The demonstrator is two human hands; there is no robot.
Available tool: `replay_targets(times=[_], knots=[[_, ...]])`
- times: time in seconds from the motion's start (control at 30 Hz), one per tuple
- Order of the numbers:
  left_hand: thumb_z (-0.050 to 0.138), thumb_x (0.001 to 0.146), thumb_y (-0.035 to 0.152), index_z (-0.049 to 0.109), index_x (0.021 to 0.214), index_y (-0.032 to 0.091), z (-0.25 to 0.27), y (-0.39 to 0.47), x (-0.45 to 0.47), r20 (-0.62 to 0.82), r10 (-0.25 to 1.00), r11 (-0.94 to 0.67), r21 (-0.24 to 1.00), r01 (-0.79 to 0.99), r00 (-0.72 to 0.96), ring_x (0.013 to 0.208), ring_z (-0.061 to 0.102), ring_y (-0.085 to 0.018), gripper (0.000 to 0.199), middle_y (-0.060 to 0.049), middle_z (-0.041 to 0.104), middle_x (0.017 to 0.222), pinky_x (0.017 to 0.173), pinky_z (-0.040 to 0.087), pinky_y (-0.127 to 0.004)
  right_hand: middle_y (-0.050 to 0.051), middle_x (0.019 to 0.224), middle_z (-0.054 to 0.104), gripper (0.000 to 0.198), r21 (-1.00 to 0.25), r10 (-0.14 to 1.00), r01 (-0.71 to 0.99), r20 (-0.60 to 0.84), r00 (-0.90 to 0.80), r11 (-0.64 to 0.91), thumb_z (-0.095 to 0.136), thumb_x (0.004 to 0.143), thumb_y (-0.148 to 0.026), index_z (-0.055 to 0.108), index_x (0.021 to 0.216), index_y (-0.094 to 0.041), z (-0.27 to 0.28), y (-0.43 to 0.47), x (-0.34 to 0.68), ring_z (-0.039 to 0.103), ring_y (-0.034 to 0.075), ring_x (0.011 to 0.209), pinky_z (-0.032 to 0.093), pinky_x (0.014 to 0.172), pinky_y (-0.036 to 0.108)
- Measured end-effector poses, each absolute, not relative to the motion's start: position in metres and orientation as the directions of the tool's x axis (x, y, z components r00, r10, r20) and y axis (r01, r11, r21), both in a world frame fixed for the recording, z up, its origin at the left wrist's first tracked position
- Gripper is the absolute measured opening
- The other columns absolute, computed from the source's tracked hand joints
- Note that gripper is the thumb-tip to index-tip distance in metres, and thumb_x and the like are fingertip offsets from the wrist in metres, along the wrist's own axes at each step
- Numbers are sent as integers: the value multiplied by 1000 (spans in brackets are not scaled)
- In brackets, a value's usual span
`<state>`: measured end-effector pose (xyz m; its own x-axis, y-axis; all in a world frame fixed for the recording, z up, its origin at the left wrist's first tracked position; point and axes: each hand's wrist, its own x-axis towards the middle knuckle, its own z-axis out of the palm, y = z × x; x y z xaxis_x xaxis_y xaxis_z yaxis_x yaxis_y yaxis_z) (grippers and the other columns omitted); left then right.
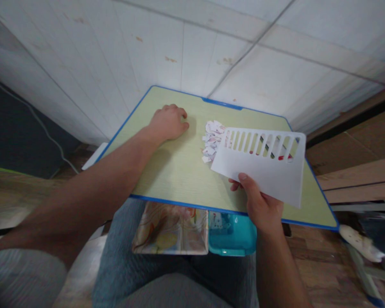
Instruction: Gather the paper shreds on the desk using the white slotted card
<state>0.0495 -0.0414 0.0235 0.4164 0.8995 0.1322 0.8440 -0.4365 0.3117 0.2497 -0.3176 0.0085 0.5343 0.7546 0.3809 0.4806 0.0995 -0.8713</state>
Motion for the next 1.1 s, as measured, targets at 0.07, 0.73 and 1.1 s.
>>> replay_targets(times=[0.07,0.73,1.1], knots=[[67,106,40,82,157,28,23,-41,49,130,900,-435,319,842,416,161,57,-46,54,-17,72,167,138,44,-63,2,70,78,29,-864,736,492,398,547,102,84,98,-43,78,74,-28,7,-318,251,75,28,67,67,81,47],[69,105,43,80,159,29,21,-40,49,128,902,-431,335,838,412,163,55,-47,57,-16,72,166,140,42,-65,3,76,81,36,-846,813,530,346,468,55,84,103,-47,77,72,-30,-1,-326,261,79,31,81,63,104,53],[66,105,40,81,156,26,20,-37,50,121,899,-435,338,834,420,165,53,-48,55,-17,70,168,141,40,-66,2,71,80,34,-855,873,513,306,381,76,88,102,-48,80,74,-31,3,-346,259,77,31,73,69,105,55]])
